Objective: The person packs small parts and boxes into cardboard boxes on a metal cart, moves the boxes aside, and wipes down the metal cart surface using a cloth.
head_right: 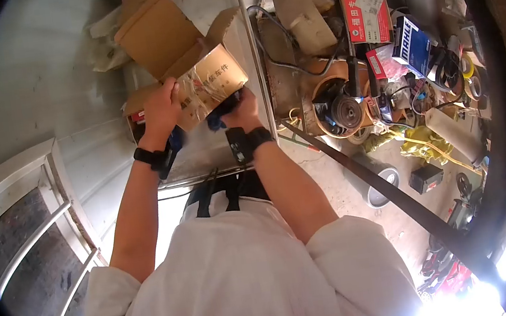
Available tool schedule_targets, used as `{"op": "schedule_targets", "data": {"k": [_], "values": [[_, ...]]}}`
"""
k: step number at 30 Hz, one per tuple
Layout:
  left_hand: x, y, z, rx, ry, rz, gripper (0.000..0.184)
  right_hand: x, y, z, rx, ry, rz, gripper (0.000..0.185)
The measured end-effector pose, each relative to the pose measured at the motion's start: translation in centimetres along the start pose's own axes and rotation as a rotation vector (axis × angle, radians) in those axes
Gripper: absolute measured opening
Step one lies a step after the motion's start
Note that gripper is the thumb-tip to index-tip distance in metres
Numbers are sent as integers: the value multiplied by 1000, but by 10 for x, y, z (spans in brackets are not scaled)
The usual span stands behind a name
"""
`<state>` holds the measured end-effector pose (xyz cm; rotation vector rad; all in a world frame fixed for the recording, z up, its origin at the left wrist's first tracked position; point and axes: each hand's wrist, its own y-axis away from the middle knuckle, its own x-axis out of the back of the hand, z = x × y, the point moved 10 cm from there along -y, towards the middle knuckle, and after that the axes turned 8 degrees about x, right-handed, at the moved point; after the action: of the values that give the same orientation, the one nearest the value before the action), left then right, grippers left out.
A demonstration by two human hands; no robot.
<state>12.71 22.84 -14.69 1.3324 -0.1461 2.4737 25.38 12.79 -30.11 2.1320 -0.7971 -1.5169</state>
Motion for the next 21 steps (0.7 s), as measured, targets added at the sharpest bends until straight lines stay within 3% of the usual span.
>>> {"op": "schedule_targets", "data": {"k": [1,4,7,10,11,12,13,14,16,18,20,21], "values": [[0,0,0,4,-9,2,12,-14,2,14,-92,-158,24,45],[1,2,-2,3,-22,3,12,-26,3,44,-160,-117,25,51],[1,1,-1,-33,28,6,11,52,-5,78,-314,555,72,48],[6,8,1,-83,70,-19,10,72,11,6,475,1426,-239,37],[6,13,3,-101,82,-32,9,58,22,14,64,794,-151,36],[7,17,5,-119,95,-45,9,40,48,19,-226,169,161,38],[9,20,3,-114,112,-44,9,59,38,9,-243,62,27,32],[9,23,3,-113,132,-45,9,53,51,-18,-193,157,30,32],[7,30,2,-97,156,-91,10,32,71,-96,343,1030,-206,33],[3,40,-1,-68,157,-182,11,10,94,-135,509,1009,-123,33],[-11,55,3,-124,58,-311,11,28,91,-148,235,278,175,32],[-20,66,4,-153,7,-378,10,14,92,-163,301,346,124,33]]}}
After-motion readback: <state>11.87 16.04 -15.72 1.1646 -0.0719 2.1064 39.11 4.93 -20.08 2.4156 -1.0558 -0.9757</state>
